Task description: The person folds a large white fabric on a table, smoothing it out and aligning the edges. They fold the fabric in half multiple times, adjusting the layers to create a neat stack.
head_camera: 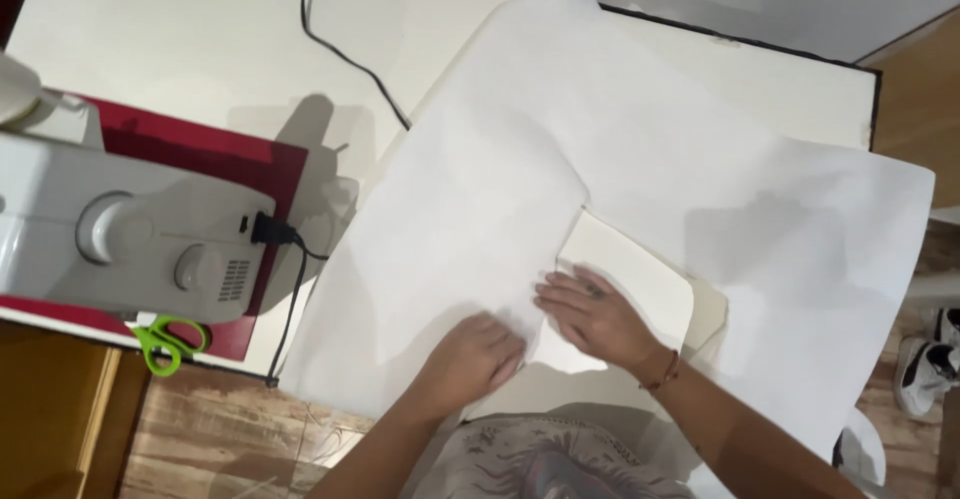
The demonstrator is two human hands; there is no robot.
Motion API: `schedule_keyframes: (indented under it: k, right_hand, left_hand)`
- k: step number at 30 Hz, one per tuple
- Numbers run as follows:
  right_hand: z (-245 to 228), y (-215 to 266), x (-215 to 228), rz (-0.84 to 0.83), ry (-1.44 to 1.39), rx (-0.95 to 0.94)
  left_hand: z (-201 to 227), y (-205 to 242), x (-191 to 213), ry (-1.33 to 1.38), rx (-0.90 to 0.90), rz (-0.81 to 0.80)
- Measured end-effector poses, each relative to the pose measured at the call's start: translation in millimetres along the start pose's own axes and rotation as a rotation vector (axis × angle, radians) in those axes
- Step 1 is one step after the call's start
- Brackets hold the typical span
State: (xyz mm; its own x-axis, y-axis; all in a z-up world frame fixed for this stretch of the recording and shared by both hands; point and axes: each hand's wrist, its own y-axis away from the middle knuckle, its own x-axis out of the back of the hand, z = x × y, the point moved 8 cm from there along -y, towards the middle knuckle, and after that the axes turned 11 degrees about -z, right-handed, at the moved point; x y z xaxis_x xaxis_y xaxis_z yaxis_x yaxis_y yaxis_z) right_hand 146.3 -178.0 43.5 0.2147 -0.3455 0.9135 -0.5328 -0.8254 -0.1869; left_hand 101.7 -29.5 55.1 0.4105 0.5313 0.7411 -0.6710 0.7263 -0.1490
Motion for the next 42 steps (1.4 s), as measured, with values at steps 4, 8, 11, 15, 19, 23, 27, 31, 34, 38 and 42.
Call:
schedule_keyframes:
  k: [4, 8, 11, 15, 19, 23, 27, 31, 34, 38, 42]
  right_hand:
    - [-25, 10, -37, -0.026, -0.025, -0.085]
    - [-59, 17, -45, -0.075, -0.184, -0.092]
    - [-72, 17, -43, -0.086, -0.185, -0.127]
    - [-79, 14, -34, -0.076, -0.189, -0.189]
    - [-84, 8, -19, 0.025, -0.302, -0.286]
    - [-85, 19, -39, -0.05, -0.33, -0.319]
    - [-87, 18, -31, -0.045, -0.391, -0.285]
    - [-90, 16, -18, 0.112, -0.467, -0.271]
    - [-87, 19, -14, 0.087, -0.463, -0.301]
    - [-93, 17, -2, 0.125, -0.345, -0.241]
    - [-92, 22, -10, 0.087, -0.402, -0.235]
  left_hand:
    - [-44, -51, -5, -0.113, 0.001, 0.038]
    - [-84, -75, -10, -0.295, 0.082, -0.241]
    - [-107, -78, -10, -0.537, 0.036, -0.106]
    - [-100, -99, -1, -0.465, 0.007, 0.021]
    - [-113, -120, -37, -0.462, -0.116, -0.187]
    - [-110, -129, -25, -0.449, -0.082, -0.146]
    - [-104, -131, -16, -0.413, -0.049, -0.1]
    - [-104, -132, -23, -0.46, -0.017, -0.101]
    - [-104, -137, -18, -0.462, -0.024, -0.06]
    - [-119, -139, -27, -0.219, 0.118, -0.481]
    - [-113, -138, -28, -0.308, 0.133, -0.509]
